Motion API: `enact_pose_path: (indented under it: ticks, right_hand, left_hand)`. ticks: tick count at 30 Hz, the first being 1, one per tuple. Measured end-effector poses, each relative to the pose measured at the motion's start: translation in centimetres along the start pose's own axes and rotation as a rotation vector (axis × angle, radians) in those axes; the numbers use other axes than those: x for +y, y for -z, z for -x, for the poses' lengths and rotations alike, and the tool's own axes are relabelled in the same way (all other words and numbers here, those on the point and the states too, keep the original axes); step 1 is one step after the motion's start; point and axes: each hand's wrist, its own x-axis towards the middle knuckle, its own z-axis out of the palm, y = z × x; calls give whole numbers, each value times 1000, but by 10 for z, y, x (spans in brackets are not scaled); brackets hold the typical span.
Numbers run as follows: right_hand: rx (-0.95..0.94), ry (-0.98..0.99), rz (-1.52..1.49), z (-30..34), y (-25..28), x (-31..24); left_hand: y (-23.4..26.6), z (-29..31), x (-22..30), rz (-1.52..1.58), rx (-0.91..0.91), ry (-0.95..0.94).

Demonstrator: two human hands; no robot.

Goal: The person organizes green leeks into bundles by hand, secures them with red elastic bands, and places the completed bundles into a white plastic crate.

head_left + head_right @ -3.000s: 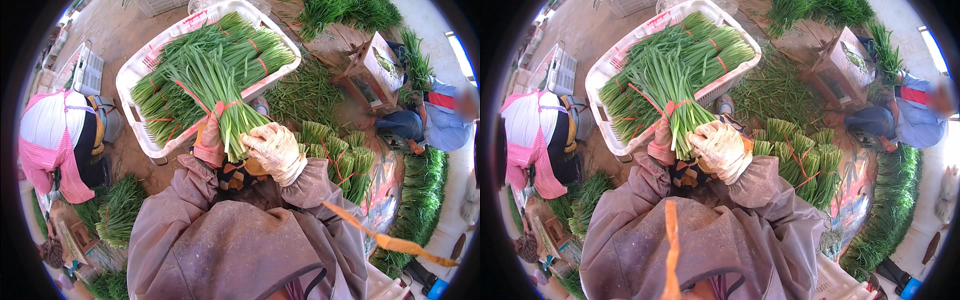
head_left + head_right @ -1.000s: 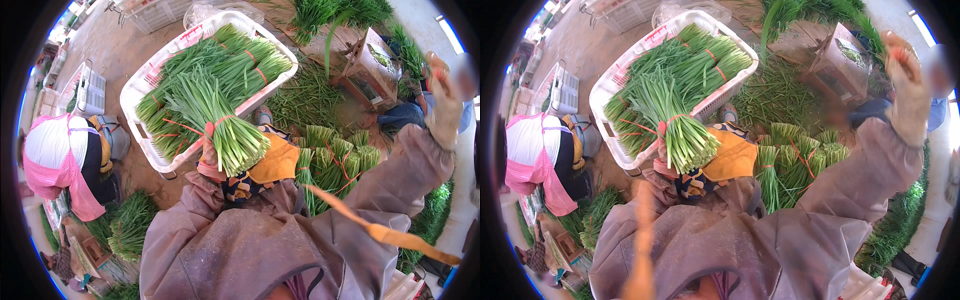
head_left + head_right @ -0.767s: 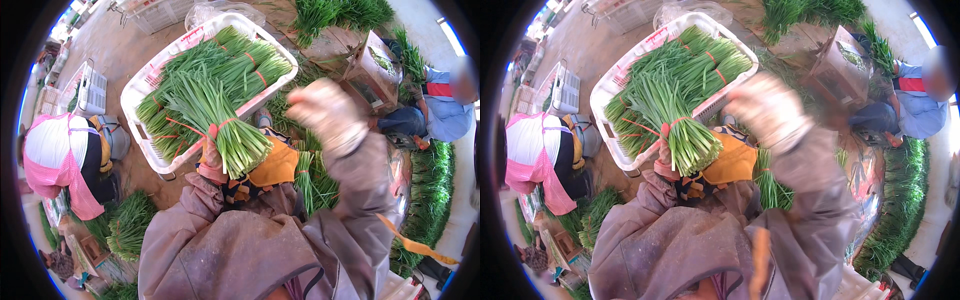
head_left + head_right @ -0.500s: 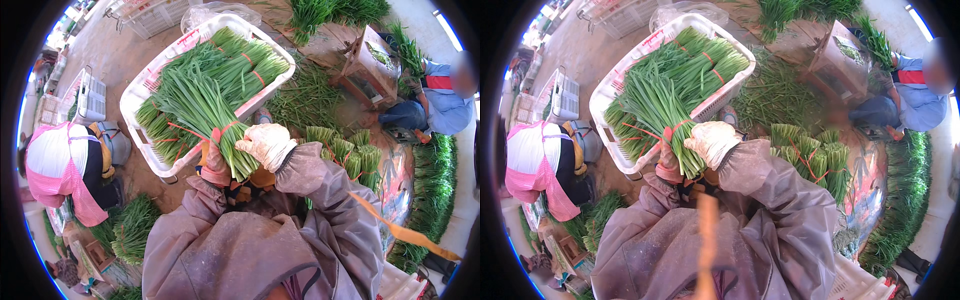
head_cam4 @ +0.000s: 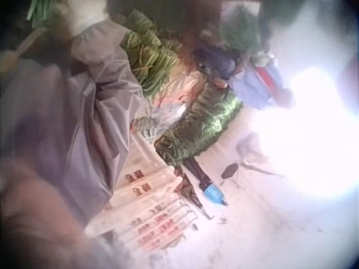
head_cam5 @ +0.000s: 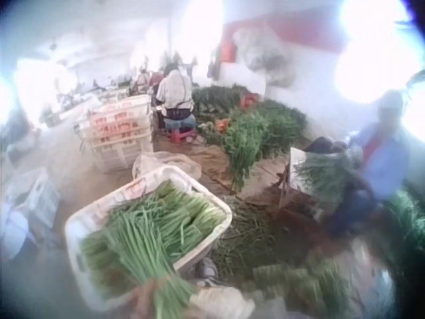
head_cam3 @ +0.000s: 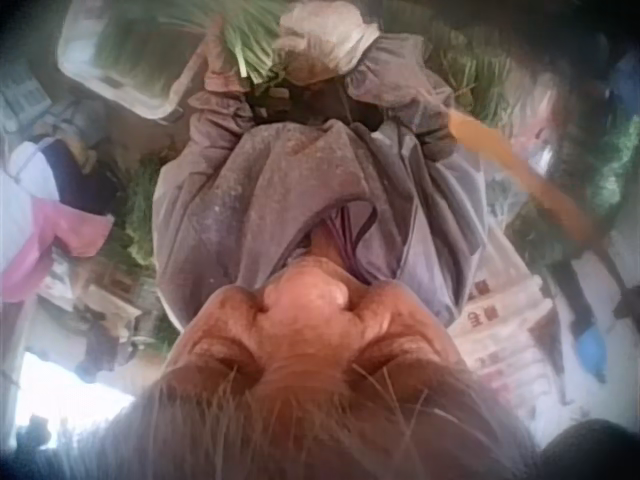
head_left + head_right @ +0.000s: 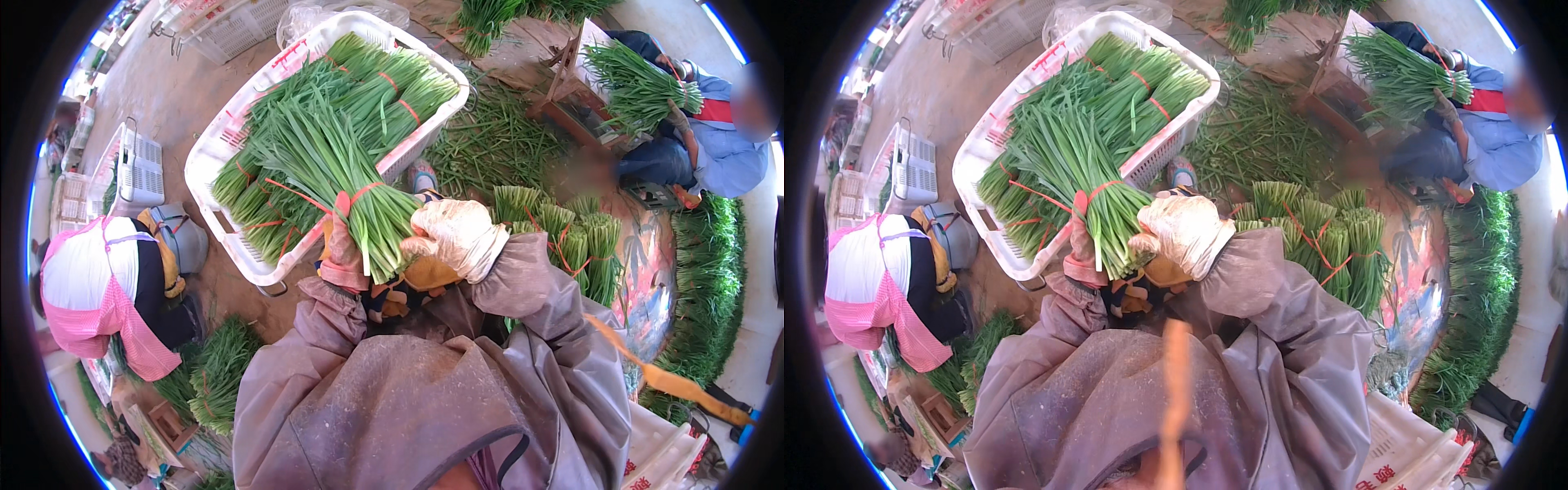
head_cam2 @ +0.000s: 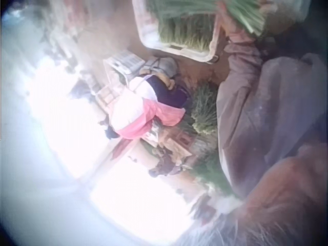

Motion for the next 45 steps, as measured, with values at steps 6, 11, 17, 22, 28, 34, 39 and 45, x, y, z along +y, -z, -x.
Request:
enact_pose_path:
  ticks: [6,11,17,22,28,34,39,45]
  right_hand:
    - [173,-285,-832,12,65,9]
    - [184,-431,-831,43,26,19]
    - [488,-81,-820,16,20,-7]
    - [447,-67,-756,9,27,-29]
    - [579,-67,-677,12,14,-27]
    - [528,54,-302,-6,13,-20]
    - [599,81,-5,-16,26,-12]
    - [580,174,144,0,42,-11]
  left_hand:
    - [-5,-3,25,193,-114,-40]
    - [-60,6,36,215,-400,-109]
    - [-80,19,37,1653,-329,294]
    - [-81,25,26,1576,-285,192]
    - [-83,29,24,1549,-283,220]
    - [-69,22,23,1517,-302,176]
    - [-68,19,26,1358,-280,129]
    - [-58,0,22,367,-406,-160]
